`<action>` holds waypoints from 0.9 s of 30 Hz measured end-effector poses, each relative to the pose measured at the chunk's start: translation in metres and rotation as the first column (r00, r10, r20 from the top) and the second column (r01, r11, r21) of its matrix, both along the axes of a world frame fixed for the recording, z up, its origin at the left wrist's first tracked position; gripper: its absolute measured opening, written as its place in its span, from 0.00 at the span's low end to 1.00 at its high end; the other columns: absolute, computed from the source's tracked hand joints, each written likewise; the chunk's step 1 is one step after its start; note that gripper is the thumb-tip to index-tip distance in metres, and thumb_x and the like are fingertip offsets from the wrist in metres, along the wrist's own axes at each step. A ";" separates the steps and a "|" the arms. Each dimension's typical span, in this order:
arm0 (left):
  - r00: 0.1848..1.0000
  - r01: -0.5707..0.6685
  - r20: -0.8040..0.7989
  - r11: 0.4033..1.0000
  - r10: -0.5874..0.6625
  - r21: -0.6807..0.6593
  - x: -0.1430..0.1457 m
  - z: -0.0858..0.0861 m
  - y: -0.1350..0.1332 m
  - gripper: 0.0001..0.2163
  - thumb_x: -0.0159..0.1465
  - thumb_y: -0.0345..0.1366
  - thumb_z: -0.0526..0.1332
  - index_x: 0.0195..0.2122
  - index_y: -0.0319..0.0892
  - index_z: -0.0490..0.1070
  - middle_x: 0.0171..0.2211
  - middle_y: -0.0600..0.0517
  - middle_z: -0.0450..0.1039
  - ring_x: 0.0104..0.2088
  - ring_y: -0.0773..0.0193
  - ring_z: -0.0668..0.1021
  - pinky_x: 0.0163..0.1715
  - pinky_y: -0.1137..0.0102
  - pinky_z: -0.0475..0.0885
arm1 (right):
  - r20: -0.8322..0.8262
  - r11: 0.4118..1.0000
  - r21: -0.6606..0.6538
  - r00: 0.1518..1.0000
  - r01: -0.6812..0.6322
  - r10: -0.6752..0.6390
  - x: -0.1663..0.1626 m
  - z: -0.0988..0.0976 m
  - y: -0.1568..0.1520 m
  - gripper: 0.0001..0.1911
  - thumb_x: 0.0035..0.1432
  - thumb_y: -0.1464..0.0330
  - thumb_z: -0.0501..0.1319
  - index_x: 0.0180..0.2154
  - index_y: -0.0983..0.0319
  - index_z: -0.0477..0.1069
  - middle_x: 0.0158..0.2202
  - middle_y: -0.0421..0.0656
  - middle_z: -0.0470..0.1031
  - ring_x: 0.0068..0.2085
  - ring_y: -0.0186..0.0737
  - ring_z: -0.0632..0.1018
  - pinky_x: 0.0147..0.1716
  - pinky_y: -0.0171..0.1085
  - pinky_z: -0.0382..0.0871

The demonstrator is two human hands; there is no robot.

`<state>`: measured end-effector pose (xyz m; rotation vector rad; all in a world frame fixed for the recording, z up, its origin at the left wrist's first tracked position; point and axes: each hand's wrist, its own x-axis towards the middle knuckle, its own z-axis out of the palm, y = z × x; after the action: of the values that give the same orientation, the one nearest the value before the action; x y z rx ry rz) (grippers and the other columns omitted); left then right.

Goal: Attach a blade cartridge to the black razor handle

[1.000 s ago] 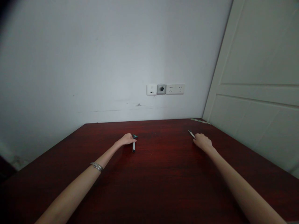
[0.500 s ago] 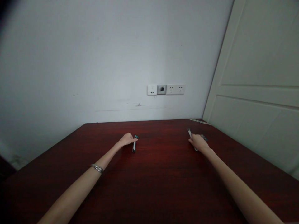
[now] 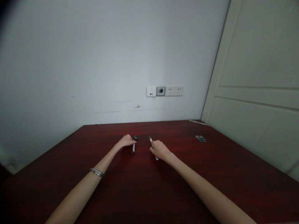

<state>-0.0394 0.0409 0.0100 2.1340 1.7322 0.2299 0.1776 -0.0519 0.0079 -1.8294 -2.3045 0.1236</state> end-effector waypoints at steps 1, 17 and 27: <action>1.000 -0.009 -0.018 1.000 0.009 0.002 0.001 0.000 -0.001 0.15 0.52 0.47 0.60 0.22 0.38 0.73 0.25 0.48 0.75 0.30 0.62 0.77 0.28 0.73 0.66 | 0.011 1.000 -0.006 1.000 -0.009 0.009 -0.009 0.000 0.000 0.13 0.57 0.69 0.51 0.39 0.67 0.71 0.38 0.53 0.75 0.40 0.46 0.77 0.36 0.34 0.64; 0.993 -0.080 -0.087 0.997 0.081 0.020 0.011 -0.009 0.002 0.14 0.52 0.47 0.60 0.29 0.40 0.74 0.34 0.44 0.77 0.39 0.55 0.77 0.32 0.71 0.68 | 0.077 1.000 -0.007 0.997 0.003 -0.003 -0.050 -0.012 0.012 0.16 0.57 0.69 0.50 0.40 0.71 0.72 0.41 0.59 0.74 0.42 0.52 0.77 0.37 0.40 0.68; 0.991 -0.105 -0.079 0.994 0.107 0.029 0.015 -0.010 0.000 0.14 0.53 0.46 0.59 0.31 0.40 0.73 0.39 0.42 0.76 0.42 0.53 0.77 0.34 0.70 0.68 | 0.063 1.000 0.009 0.998 -0.006 0.005 -0.043 -0.007 0.002 0.17 0.61 0.63 0.49 0.40 0.67 0.70 0.41 0.55 0.74 0.42 0.50 0.76 0.39 0.40 0.67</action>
<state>-0.0245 0.0406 0.0003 2.0975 1.9011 0.1980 0.1341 -0.0497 0.0010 -1.8484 -2.3481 0.0567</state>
